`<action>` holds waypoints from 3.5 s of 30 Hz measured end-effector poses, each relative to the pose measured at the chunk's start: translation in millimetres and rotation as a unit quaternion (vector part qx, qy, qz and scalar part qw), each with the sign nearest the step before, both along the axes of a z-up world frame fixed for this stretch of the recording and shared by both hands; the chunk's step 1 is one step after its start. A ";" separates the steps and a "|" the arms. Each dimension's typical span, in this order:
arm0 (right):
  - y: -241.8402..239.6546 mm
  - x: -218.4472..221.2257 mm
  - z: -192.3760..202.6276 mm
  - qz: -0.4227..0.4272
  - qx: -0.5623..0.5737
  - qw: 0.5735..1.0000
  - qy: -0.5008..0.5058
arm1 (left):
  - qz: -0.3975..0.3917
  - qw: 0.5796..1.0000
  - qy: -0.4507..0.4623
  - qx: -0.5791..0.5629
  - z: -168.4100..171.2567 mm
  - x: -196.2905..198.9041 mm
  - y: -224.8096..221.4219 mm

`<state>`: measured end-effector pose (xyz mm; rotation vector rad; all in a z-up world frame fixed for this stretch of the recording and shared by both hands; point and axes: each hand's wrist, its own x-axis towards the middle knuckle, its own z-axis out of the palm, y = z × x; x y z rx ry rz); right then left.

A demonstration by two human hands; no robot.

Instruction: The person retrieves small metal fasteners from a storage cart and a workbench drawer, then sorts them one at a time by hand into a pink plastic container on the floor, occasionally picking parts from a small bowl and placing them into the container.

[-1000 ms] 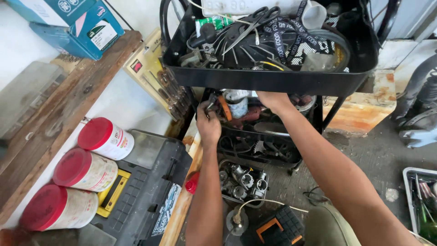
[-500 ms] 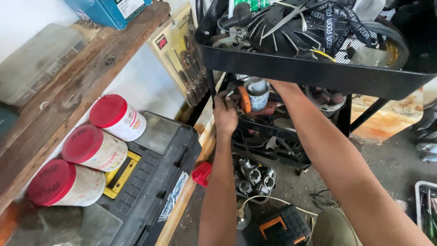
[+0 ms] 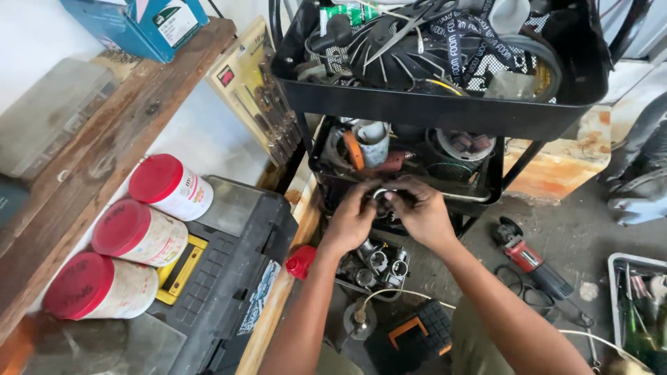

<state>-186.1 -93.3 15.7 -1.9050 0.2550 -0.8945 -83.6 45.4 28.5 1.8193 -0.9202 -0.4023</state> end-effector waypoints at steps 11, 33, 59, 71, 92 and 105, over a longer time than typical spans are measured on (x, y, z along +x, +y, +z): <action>5.0 -1.7 -1.7 -0.004 0.023 0.999 -0.032 | 0.095 0.993 0.011 0.068 -17.8 -11.0 20.3; 30.2 -20.4 -8.0 0.016 0.101 0.995 0.010 | 0.169 0.984 -0.060 -0.015 -16.4 -20.7 56.7; 40.6 -31.3 -110.2 0.414 -0.143 0.846 0.303 | 0.055 0.985 -0.104 0.130 -150.9 -73.6 143.0; 55.3 -67.3 -111.0 0.338 -0.161 0.895 0.240 | 0.060 0.971 -0.163 0.167 -130.3 -100.5 145.4; 136.6 -70.1 -78.7 0.350 -0.047 0.929 0.113 | 0.315 0.943 0.104 0.023 -94.5 -117.0 211.4; 116.4 -68.9 -56.8 0.277 -0.123 0.953 -0.018 | 0.274 0.957 0.090 -0.019 -85.8 -103.2 185.6</action>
